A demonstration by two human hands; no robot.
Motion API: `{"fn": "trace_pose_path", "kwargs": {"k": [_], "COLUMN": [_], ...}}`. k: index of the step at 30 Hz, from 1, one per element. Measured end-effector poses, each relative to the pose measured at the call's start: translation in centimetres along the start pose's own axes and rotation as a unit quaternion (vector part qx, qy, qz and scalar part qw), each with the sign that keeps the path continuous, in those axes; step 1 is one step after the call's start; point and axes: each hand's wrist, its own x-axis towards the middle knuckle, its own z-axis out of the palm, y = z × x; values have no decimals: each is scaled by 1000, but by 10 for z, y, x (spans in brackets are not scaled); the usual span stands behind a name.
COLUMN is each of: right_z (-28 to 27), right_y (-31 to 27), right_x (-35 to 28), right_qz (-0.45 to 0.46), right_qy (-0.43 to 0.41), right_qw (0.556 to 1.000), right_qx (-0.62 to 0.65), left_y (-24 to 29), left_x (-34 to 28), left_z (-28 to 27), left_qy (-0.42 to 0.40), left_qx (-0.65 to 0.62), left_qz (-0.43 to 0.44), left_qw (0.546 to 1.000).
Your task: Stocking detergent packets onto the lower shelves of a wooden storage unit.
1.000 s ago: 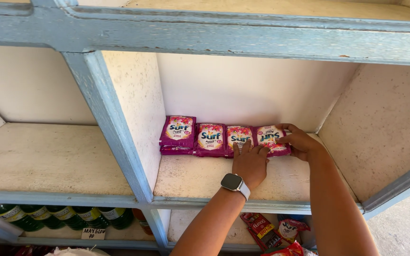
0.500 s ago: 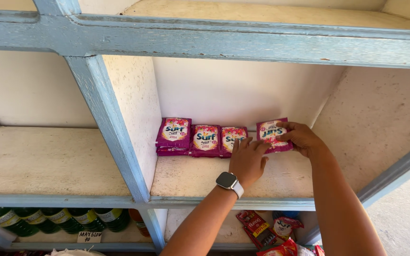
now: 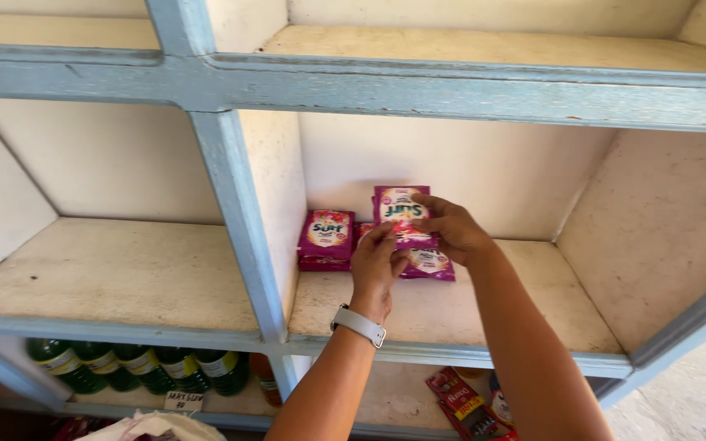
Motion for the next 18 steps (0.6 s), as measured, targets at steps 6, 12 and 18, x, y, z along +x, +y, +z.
{"fn": "trace_pose_path", "kwargs": {"k": [6,12,18], "right_z": [80,110,112], "right_y": [20,41,48], "right_x": [29,57,71], "right_qz": [4,65,106], "right_qy": [-41,-28,-41], "right_qw": [999,997,993], "right_qx": [18,12,-10], "left_y": [47,64,53], "left_x": [-25,-35,-30], "left_z": [-25,-27,-36], "left_qy": [168,214,219], "left_qx": [-28,-112,-137], "left_qz": [68,110,93], "left_qw": [983,964,962]}}
